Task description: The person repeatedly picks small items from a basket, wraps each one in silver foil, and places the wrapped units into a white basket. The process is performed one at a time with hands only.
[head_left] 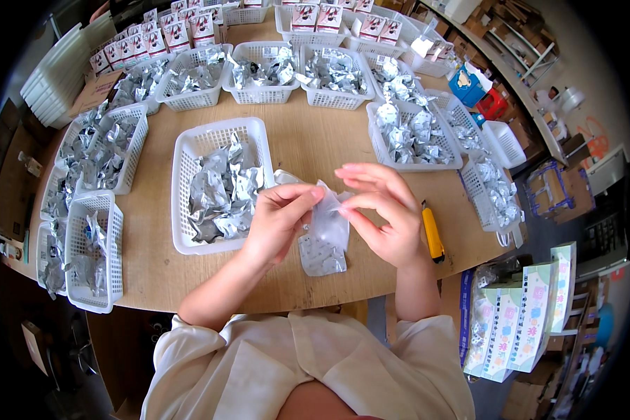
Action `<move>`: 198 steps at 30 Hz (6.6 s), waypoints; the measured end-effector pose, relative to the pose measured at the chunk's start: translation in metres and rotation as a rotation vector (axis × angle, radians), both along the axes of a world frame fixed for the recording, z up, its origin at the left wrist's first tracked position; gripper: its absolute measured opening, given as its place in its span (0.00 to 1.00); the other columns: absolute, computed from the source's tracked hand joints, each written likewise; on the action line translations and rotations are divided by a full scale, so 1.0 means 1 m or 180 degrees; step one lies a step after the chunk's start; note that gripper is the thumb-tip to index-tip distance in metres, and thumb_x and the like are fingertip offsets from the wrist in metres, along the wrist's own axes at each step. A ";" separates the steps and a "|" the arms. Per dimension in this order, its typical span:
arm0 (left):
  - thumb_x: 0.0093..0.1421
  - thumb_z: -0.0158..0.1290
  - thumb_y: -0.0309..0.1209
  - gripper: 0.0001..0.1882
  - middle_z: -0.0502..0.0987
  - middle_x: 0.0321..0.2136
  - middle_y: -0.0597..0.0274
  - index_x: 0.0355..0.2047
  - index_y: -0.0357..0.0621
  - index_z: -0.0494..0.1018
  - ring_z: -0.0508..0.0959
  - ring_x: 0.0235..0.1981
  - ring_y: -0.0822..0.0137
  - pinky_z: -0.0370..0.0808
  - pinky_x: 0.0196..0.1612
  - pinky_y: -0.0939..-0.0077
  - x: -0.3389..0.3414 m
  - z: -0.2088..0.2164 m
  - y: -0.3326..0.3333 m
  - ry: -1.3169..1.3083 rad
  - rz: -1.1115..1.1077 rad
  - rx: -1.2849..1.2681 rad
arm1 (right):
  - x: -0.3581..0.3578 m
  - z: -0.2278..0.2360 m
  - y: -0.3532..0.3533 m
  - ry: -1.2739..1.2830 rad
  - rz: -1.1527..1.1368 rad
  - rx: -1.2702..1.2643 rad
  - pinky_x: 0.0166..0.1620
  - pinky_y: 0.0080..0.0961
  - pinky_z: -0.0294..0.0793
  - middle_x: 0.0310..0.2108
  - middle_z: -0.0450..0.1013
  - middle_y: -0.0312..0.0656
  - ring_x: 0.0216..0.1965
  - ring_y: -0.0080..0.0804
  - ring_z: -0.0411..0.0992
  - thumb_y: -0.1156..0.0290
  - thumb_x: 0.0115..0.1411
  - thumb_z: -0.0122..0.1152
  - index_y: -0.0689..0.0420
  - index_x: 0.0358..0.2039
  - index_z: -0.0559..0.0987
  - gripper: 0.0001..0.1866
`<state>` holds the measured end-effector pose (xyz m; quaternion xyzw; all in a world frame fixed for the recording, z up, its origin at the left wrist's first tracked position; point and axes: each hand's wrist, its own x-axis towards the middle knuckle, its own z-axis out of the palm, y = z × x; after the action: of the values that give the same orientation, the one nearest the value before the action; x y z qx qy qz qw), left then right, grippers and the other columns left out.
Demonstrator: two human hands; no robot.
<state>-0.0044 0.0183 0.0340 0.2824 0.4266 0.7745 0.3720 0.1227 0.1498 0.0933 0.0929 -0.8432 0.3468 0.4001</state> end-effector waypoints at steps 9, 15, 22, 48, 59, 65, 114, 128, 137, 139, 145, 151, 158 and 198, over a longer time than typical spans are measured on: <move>0.57 0.55 0.19 0.06 0.77 0.33 0.54 0.35 0.35 0.79 0.77 0.32 0.63 0.74 0.35 0.75 0.000 0.038 -0.012 0.2248 0.1188 0.0320 | 0.004 -0.001 -0.009 0.0084 -0.0081 -0.0366 0.48 0.33 0.75 0.51 0.68 0.49 0.47 0.40 0.73 0.83 0.50 0.66 0.62 0.30 0.77 0.07; 0.54 0.57 0.18 0.07 0.78 0.31 0.55 0.34 0.36 0.80 0.78 0.29 0.64 0.74 0.31 0.76 0.005 0.050 -0.020 0.3463 0.1494 0.0330 | 0.003 -0.007 -0.022 -0.0301 0.0334 -0.1785 0.46 0.27 0.75 0.47 0.72 0.47 0.44 0.31 0.74 0.83 0.54 0.64 0.65 0.31 0.77 0.05; 0.55 0.59 0.19 0.07 0.78 0.31 0.60 0.35 0.36 0.81 0.76 0.32 0.71 0.73 0.34 0.79 0.000 0.036 -0.016 0.1961 0.0751 0.0416 | 0.004 -0.010 -0.014 -0.0149 -0.0200 -0.1200 0.40 0.23 0.75 0.39 0.76 0.45 0.38 0.30 0.75 0.83 0.55 0.62 0.65 0.32 0.77 0.04; 0.63 0.54 0.26 0.08 0.80 0.38 0.61 0.42 0.37 0.76 0.78 0.38 0.76 0.74 0.41 0.81 -0.010 0.013 -0.016 -0.0612 -0.0521 0.0131 | -0.010 0.003 -0.010 -0.0825 -0.0058 -0.1351 0.39 0.20 0.73 0.36 0.76 0.38 0.36 0.20 0.73 0.82 0.58 0.61 0.64 0.37 0.76 0.07; 0.56 0.60 0.21 0.16 0.80 0.38 0.59 0.45 0.35 0.72 0.79 0.37 0.72 0.77 0.42 0.79 -0.006 0.013 -0.014 -0.0455 -0.0618 -0.0125 | -0.020 -0.021 -0.004 -0.0569 0.0079 -0.2353 0.36 0.14 0.72 0.32 0.74 0.34 0.34 0.15 0.72 0.83 0.55 0.64 0.62 0.45 0.72 0.17; 0.51 0.62 0.15 0.21 0.80 0.40 0.55 0.46 0.34 0.73 0.80 0.39 0.71 0.78 0.43 0.77 -0.011 0.001 -0.014 0.0154 -0.0127 -0.0155 | -0.020 -0.018 -0.007 -0.0852 0.0398 -0.2816 0.37 0.16 0.72 0.31 0.73 0.34 0.35 0.17 0.72 0.82 0.56 0.64 0.63 0.42 0.75 0.13; 0.54 0.57 0.17 0.10 0.74 0.40 0.56 0.37 0.37 0.74 0.76 0.36 0.65 0.74 0.35 0.75 -0.108 0.006 -0.117 0.3270 0.3002 -0.1360 | -0.134 -0.035 -0.013 -0.1450 0.0775 -0.2160 0.38 0.18 0.72 0.34 0.77 0.39 0.34 0.20 0.73 0.76 0.57 0.64 0.65 0.36 0.80 0.07; 0.50 0.64 0.26 0.18 0.72 0.46 0.54 0.43 0.44 0.76 0.70 0.52 0.51 0.69 0.53 0.63 -0.149 -0.047 -0.134 0.2589 0.2378 -0.1732 | -0.199 -0.068 -0.017 -0.1393 0.0295 0.0264 0.48 0.34 0.72 0.44 0.68 0.42 0.44 0.39 0.71 0.70 0.50 0.70 0.59 0.37 0.79 0.14; 0.46 0.66 0.32 0.16 0.74 0.41 0.56 0.36 0.44 0.79 0.67 0.48 0.53 0.64 0.53 0.57 -0.152 -0.037 -0.111 0.4092 0.1787 -0.2231 | -0.198 -0.068 -0.035 -0.2071 -0.0283 0.0480 0.43 0.34 0.72 0.40 0.70 0.46 0.41 0.39 0.72 0.68 0.48 0.72 0.56 0.47 0.69 0.27; 0.45 0.67 0.36 0.18 0.73 0.41 0.56 0.35 0.44 0.79 0.65 0.49 0.51 0.60 0.54 0.53 -0.146 -0.033 -0.101 0.4420 0.1644 -0.2675 | -0.198 -0.072 -0.039 -0.2493 -0.0334 0.0442 0.41 0.35 0.72 0.40 0.71 0.47 0.39 0.40 0.72 0.68 0.48 0.73 0.55 0.50 0.65 0.32; 0.41 0.69 0.39 0.23 0.72 0.42 0.56 0.36 0.43 0.77 0.64 0.50 0.51 0.58 0.55 0.51 -0.148 -0.036 -0.095 0.4834 0.1374 -0.2514 | -0.193 -0.064 -0.046 -0.2683 0.0105 -0.0246 0.41 0.32 0.73 0.39 0.70 0.45 0.36 0.36 0.72 0.73 0.49 0.70 0.54 0.54 0.61 0.35; 0.41 0.69 0.35 0.22 0.77 0.35 0.57 0.35 0.40 0.76 0.71 0.45 0.54 0.68 0.50 0.63 -0.154 -0.027 -0.097 0.4109 0.1100 -0.1953 | -0.190 -0.066 -0.039 -0.2434 0.0692 -0.1061 0.45 0.27 0.73 0.40 0.68 0.41 0.40 0.29 0.71 0.80 0.50 0.68 0.52 0.59 0.59 0.38; 0.47 0.64 0.24 0.17 0.79 0.33 0.54 0.38 0.36 0.76 0.79 0.31 0.65 0.77 0.39 0.72 -0.159 -0.014 -0.104 0.2319 0.0621 -0.1427 | -0.188 -0.072 -0.031 -0.2457 0.1231 -0.1948 0.50 0.29 0.72 0.47 0.66 0.45 0.46 0.30 0.70 0.81 0.51 0.67 0.51 0.61 0.59 0.39; 0.39 0.71 0.36 0.30 0.73 0.42 0.57 0.44 0.42 0.75 0.70 0.47 0.51 0.69 0.52 0.62 -0.150 -0.035 -0.101 0.4219 0.1776 -0.1877 | -0.193 -0.053 -0.041 -0.1902 0.0472 -0.0267 0.41 0.25 0.73 0.46 0.63 0.41 0.38 0.29 0.71 0.78 0.56 0.63 0.60 0.33 0.76 0.05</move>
<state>-0.1544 -0.0830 -0.0009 0.4580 0.8038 0.3635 -0.1097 -0.0707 0.1089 0.0407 0.0316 -0.8994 0.4214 0.1116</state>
